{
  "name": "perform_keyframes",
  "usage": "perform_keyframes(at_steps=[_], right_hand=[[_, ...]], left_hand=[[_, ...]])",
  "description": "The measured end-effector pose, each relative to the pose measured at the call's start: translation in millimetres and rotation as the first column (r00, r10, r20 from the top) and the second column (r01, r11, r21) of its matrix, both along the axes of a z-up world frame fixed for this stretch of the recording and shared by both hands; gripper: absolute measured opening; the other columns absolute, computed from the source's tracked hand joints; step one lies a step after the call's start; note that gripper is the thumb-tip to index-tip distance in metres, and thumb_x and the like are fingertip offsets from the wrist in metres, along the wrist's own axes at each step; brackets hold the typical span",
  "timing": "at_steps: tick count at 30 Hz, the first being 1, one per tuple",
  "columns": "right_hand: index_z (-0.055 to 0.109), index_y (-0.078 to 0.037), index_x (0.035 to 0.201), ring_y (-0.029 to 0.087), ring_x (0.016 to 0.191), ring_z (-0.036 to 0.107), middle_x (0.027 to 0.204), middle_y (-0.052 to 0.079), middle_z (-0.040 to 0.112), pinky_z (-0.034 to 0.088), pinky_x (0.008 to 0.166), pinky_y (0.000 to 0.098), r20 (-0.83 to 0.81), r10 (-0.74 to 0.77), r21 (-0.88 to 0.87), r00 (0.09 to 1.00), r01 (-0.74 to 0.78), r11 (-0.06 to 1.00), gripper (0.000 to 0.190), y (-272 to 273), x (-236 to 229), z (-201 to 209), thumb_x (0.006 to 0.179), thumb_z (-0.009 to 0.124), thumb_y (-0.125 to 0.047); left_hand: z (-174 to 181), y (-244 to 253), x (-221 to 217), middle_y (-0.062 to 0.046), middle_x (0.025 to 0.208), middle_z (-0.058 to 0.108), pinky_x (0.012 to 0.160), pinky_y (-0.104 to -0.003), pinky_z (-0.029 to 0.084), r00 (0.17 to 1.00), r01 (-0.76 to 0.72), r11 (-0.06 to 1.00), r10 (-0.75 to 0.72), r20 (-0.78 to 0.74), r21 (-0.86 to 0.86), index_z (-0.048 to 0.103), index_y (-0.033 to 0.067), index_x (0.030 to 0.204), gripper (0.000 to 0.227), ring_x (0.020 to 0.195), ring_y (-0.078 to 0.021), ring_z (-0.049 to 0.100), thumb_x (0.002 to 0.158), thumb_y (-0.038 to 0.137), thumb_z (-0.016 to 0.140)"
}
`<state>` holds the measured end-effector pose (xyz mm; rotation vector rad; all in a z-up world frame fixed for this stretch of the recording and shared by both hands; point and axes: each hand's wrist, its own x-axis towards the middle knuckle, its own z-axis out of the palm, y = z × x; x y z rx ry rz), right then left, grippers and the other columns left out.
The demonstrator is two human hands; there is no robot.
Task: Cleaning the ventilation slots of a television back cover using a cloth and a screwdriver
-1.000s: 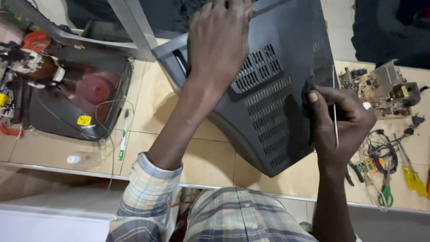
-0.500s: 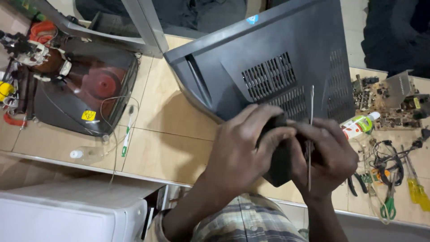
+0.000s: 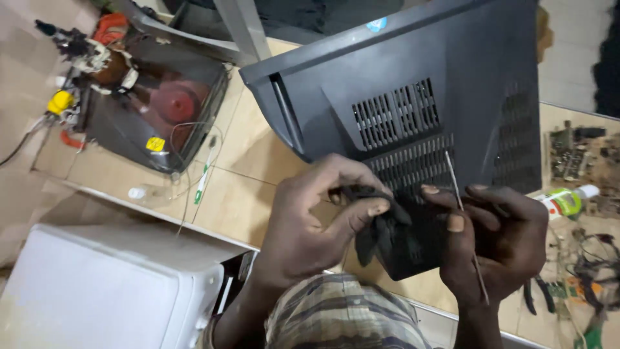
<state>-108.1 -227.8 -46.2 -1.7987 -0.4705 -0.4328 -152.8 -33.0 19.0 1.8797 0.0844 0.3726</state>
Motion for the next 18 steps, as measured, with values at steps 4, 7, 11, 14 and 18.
perform_keyframes(at_steps=[4, 7, 11, 14, 18], right_hand=[[0.051, 0.010, 0.114, 0.030, 0.098, 0.077, 0.105, 0.026, 0.072, 0.060, 0.092, 0.0312, -0.081, 0.048, 0.027, 0.996, -0.046, 0.999, 0.014, 2.3, 3.4, 16.9, 0.103, 0.059, 0.009], [0.060, 0.019, 0.110, 0.034, 0.096, 0.076, 0.104, 0.030, 0.071, 0.063, 0.092, 0.0358, 0.004, 0.145, 0.069, 0.989, -0.145, 0.987, 0.017, -1.4, 14.7, 19.6, 0.099, 0.064, 0.006], [0.068, -0.005, 0.082, 0.013, 0.066, 0.069, 0.086, 0.006, 0.074, 0.051, 0.053, 0.0246, -0.349, 0.649, -0.059, 0.676, -0.707, 0.705, 0.041, -12.8, 55.9, 26.7, 0.101, 0.044, -0.032], [0.075, 0.001, 0.090, 0.023, 0.083, 0.075, 0.094, 0.015, 0.077, 0.055, 0.076, 0.0314, 0.048, 0.219, -0.221, 0.975, -0.203, 0.954, 0.023, 8.7, 34.7, 39.2, 0.099, 0.060, -0.015], [0.074, 0.005, 0.096, 0.029, 0.088, 0.075, 0.098, 0.020, 0.076, 0.056, 0.083, 0.0366, 0.106, 0.290, -0.227, 0.951, -0.261, 0.938, 0.021, 22.7, 37.4, 42.2, 0.098, 0.057, -0.007]], left_hand=[[-13.5, 10.7, 19.6, -0.009, 0.107, 0.075, 0.091, -0.041, 0.049, 0.932, -0.297, 0.797, 0.121, 0.342, 0.526, 0.073, 0.0094, 0.106, 0.017, 0.100, -0.0244, 0.067, 0.093, 0.017, 0.082], [-3.4, 10.2, 26.0, -0.009, 0.112, 0.065, 0.097, -0.040, 0.041, 0.918, -0.381, 0.745, 0.235, 0.320, 0.547, 0.072, 0.0066, 0.103, 0.006, 0.107, -0.0288, 0.058, 0.098, 0.010, 0.075], [0.3, -4.4, 30.6, -0.008, 0.112, 0.067, 0.097, -0.039, 0.041, 0.902, -0.427, 0.749, 0.316, 0.294, 0.506, 0.073, 0.0091, 0.102, 0.009, 0.109, -0.0273, 0.057, 0.097, 0.015, 0.077], [1.9, -12.4, 37.6, -0.006, 0.109, 0.067, 0.100, -0.036, 0.040, 0.889, -0.456, 0.776, 0.374, 0.265, 0.436, 0.073, 0.0127, 0.100, 0.009, 0.108, -0.0227, 0.060, 0.098, 0.022, 0.073], [-2.5, -12.1, 46.0, -0.006, 0.108, 0.062, 0.095, -0.040, 0.036, 0.871, -0.491, 0.687, 0.383, 0.307, 0.535, 0.071, 0.0110, 0.097, 0.009, 0.107, -0.0255, 0.054, 0.097, 0.020, 0.075]])
